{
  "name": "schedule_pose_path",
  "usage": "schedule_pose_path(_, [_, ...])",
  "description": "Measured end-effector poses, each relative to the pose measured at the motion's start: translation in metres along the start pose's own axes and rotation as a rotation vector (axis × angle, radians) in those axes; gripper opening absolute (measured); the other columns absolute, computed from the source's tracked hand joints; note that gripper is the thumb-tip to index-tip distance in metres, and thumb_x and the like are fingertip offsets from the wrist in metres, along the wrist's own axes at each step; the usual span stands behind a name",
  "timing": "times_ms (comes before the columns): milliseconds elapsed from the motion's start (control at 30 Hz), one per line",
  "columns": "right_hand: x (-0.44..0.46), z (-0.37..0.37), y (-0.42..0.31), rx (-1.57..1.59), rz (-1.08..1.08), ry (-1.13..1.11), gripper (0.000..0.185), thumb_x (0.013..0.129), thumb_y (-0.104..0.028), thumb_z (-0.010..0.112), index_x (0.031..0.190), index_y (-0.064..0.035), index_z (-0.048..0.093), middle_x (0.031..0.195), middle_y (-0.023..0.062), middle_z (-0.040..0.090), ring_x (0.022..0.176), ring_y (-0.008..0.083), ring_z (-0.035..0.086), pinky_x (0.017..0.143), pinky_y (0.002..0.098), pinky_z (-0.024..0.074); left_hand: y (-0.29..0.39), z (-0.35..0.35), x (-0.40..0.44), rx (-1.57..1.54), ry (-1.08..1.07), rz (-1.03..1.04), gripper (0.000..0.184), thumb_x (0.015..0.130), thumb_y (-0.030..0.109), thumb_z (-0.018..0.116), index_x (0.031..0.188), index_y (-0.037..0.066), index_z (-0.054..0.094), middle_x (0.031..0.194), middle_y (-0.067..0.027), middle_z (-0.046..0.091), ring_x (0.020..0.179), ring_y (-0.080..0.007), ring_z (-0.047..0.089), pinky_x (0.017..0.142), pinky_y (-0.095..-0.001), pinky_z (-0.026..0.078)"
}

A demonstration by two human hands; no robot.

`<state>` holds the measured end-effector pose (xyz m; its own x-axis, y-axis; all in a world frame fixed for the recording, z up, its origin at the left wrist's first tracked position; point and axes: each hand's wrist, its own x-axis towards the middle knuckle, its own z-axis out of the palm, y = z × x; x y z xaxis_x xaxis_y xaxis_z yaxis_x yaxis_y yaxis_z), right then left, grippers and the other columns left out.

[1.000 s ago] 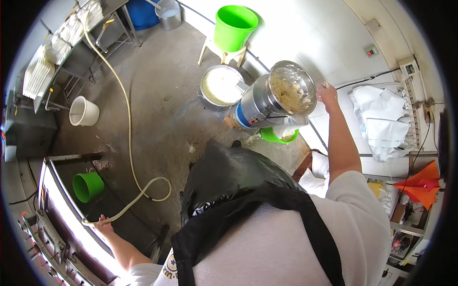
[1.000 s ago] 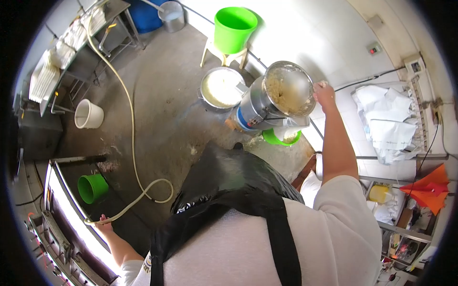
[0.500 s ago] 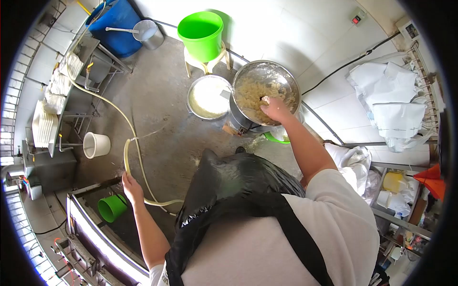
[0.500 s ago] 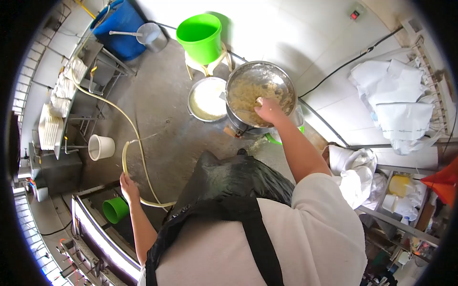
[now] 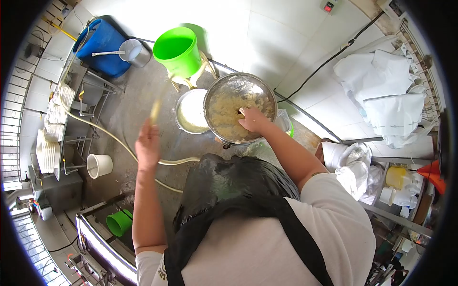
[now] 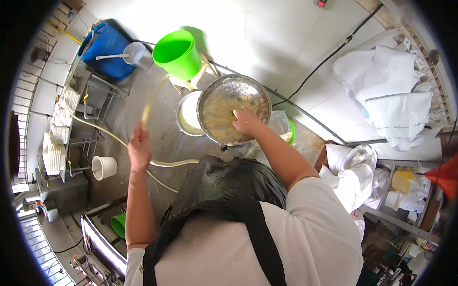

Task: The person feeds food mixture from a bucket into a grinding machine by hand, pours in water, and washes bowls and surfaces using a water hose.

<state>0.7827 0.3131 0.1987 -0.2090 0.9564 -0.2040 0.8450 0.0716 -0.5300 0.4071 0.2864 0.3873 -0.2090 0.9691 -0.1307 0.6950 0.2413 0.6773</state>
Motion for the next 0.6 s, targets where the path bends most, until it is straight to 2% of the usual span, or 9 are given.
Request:
schedule_pose_path(100, [0.003, -0.010, -0.003, -0.065, 0.012, 0.021, 0.057, 0.090, -0.033, 0.071, 0.134, 0.0027, 0.063, 0.120, 0.0286, 0.068, 0.119, 0.0461, 0.062, 0.100, 0.0511, 0.0521, 0.037, 0.022, -0.017, -0.016, -0.176, 0.179, 0.046, 0.108, 0.033, 0.059, 0.145, 0.005, 0.060, 0.101, -0.0160, 0.077, 0.089, -0.0213, 0.071, 0.081, -0.0341, 0.056])
schedule_pose_path(167, [0.014, -0.006, 0.005, 0.019, 0.164, 0.016, 0.060, 0.088, -0.035, 0.075, 0.134, 0.0004, 0.063, 0.119, 0.0273, 0.069, 0.118, 0.0451, 0.063, 0.099, 0.0511, 0.0526, 0.052, 0.033, -0.026, -0.084, -0.358, 0.477, 0.044, 0.107, 0.032, 0.060, 0.141, 0.003, 0.062, 0.100, -0.0206, 0.075, 0.091, -0.0266, 0.074, 0.082, -0.0369, 0.056])
schedule_pose_path(200, [0.023, 0.004, 0.017, 0.021, 0.173, 0.025, 0.060, 0.088, -0.035, 0.075, 0.134, 0.0004, 0.063, 0.119, 0.0273, 0.069, 0.118, 0.0451, 0.063, 0.099, 0.0511, 0.0526, 0.056, 0.035, -0.027, -0.083, -0.365, 0.488, 0.044, 0.107, 0.032, 0.060, 0.141, 0.003, 0.062, 0.100, -0.0206, 0.075, 0.091, -0.0266, 0.074, 0.082, -0.0369, 0.056])
schedule_pose_path(300, [0.037, 0.021, 0.043, 0.192, 0.109, 0.090, 0.068, 0.082, -0.040, 0.081, 0.137, -0.0045, 0.061, 0.119, 0.0263, 0.069, 0.117, 0.0447, 0.064, 0.097, 0.0497, 0.0536, 0.078, 0.033, -0.032, -0.009, -0.596, 0.473, 0.037, 0.104, 0.028, 0.062, 0.132, 0.005, 0.066, 0.101, -0.0259, 0.072, 0.100, -0.0438, 0.070, 0.087, -0.0456, 0.056])
schedule_pose_path(367, [0.033, 0.016, 0.044, 0.279, 0.156, -0.062, 0.068, 0.082, -0.043, 0.083, 0.133, -0.0019, 0.063, 0.133, 0.0294, 0.061, 0.123, 0.0467, 0.061, 0.102, 0.0493, 0.0507, 0.078, 0.034, -0.029, 0.005, -0.648, 0.488, 0.036, 0.104, 0.028, 0.062, 0.132, 0.005, 0.066, 0.101, -0.0254, 0.072, 0.099, -0.0437, 0.070, 0.087, -0.0457, 0.055])
schedule_pose_path(400, [0.026, 0.011, 0.040, 0.282, 0.168, -0.061, 0.068, 0.082, -0.043, 0.083, 0.133, -0.0019, 0.063, 0.133, 0.0294, 0.061, 0.123, 0.0467, 0.061, 0.102, 0.0493, 0.0507, 0.078, 0.034, -0.027, 0.020, -0.685, 0.501, 0.036, 0.104, 0.028, 0.062, 0.133, 0.006, 0.066, 0.101, -0.0249, 0.072, 0.099, -0.0436, 0.070, 0.086, -0.0459, 0.055])
schedule_pose_path(467, [0.011, -0.004, 0.029, -0.174, 0.123, -0.066, 0.068, 0.079, -0.048, 0.083, 0.129, -0.0058, 0.066, 0.128, 0.0277, 0.065, 0.119, 0.0428, 0.064, 0.100, 0.0482, 0.0521, 0.076, 0.030, -0.024, 0.054, -0.725, 0.531, 0.035, 0.103, 0.028, 0.061, 0.131, 0.006, 0.066, 0.099, -0.0246, 0.072, 0.097, -0.0443, 0.070, 0.085, -0.0475, 0.055])
schedule_pose_path(533, [-0.002, -0.012, 0.026, -0.201, 0.081, -0.102, 0.061, 0.080, -0.045, 0.081, 0.126, -0.0071, 0.067, 0.124, 0.0265, 0.067, 0.116, 0.0412, 0.065, 0.098, 0.0477, 0.0526, 0.075, 0.024, -0.024, 0.084, -0.754, 0.557, 0.034, 0.103, 0.028, 0.061, 0.129, 0.007, 0.067, 0.097, -0.0244, 0.072, 0.096, -0.0450, 0.069, 0.083, -0.0491, 0.055])
schedule_pose_path(600, [-0.009, -0.020, 0.012, -0.232, 0.037, -0.133, 0.054, 0.082, -0.042, 0.079, 0.123, -0.0084, 0.069, 0.120, 0.0253, 0.069, 0.113, 0.0396, 0.067, 0.097, 0.0471, 0.0531, 0.074, 0.018, -0.022, 0.226, -0.786, 0.574, 0.027, 0.102, 0.029, 0.060, 0.116, 0.007, 0.068, 0.091, -0.0242, 0.071, 0.090, -0.0468, 0.068, 0.079, -0.0540, 0.053])
